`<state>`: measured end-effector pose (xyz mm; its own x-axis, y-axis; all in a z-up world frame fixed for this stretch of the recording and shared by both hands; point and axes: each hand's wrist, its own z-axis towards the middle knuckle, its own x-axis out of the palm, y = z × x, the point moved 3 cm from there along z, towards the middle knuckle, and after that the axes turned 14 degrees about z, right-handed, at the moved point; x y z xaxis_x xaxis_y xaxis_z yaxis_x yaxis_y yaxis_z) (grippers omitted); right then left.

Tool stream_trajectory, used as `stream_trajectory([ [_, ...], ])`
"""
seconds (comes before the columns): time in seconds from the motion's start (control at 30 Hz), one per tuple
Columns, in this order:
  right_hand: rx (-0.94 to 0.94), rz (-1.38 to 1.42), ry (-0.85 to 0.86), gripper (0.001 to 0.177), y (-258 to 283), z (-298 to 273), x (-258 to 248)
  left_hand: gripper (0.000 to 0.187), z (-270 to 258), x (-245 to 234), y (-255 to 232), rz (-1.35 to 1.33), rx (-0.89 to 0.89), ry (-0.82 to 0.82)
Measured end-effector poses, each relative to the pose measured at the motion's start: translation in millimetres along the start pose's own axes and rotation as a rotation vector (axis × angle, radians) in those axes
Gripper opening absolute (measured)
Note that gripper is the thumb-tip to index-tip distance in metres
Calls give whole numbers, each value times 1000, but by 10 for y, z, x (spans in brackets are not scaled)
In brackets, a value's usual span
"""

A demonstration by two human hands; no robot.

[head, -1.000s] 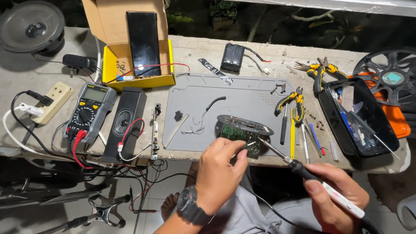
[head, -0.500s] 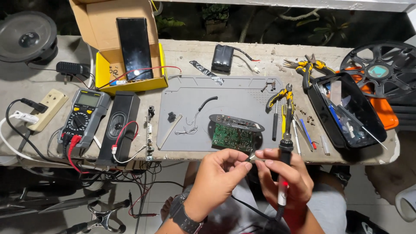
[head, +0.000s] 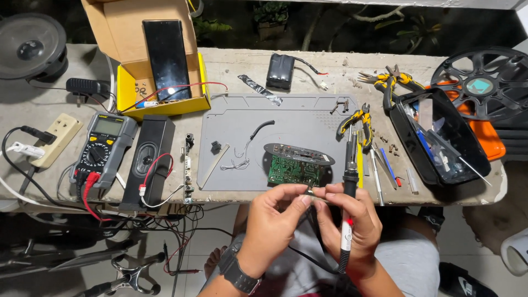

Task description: Soldering wires onto a circuit board of an electronic device on a repair bench.

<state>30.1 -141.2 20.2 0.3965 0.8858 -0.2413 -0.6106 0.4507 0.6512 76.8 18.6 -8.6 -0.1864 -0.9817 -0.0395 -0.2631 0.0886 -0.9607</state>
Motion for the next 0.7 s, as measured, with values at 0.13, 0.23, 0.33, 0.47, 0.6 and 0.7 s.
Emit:
stream_trajectory([
  [0.13, 20, 35, 29, 32, 2, -16, -11, 24, 36, -145, -140, 498, 282, -192],
  [0.23, 9, 6, 21, 29, -20, -21, -75, 24, 29, -169, -280, 751, 509, -245],
  [0.33, 14, -20, 0, 27, -39, -19, -144, 20, 56, -158, -308, 834, 603, -255],
  [0.47, 53, -23, -32, 26, -84, -65, -229, 17, 59, -145, -392, 825, 616, -206],
  [0.6, 61, -2, -50, 23, -62, -59, -221, 25, 53, -165, -501, 830, 647, -172],
  [0.7, 63, 17, -50, 22, -68, -66, -210, 25, 66, -192, -477, 844, 603, -145],
])
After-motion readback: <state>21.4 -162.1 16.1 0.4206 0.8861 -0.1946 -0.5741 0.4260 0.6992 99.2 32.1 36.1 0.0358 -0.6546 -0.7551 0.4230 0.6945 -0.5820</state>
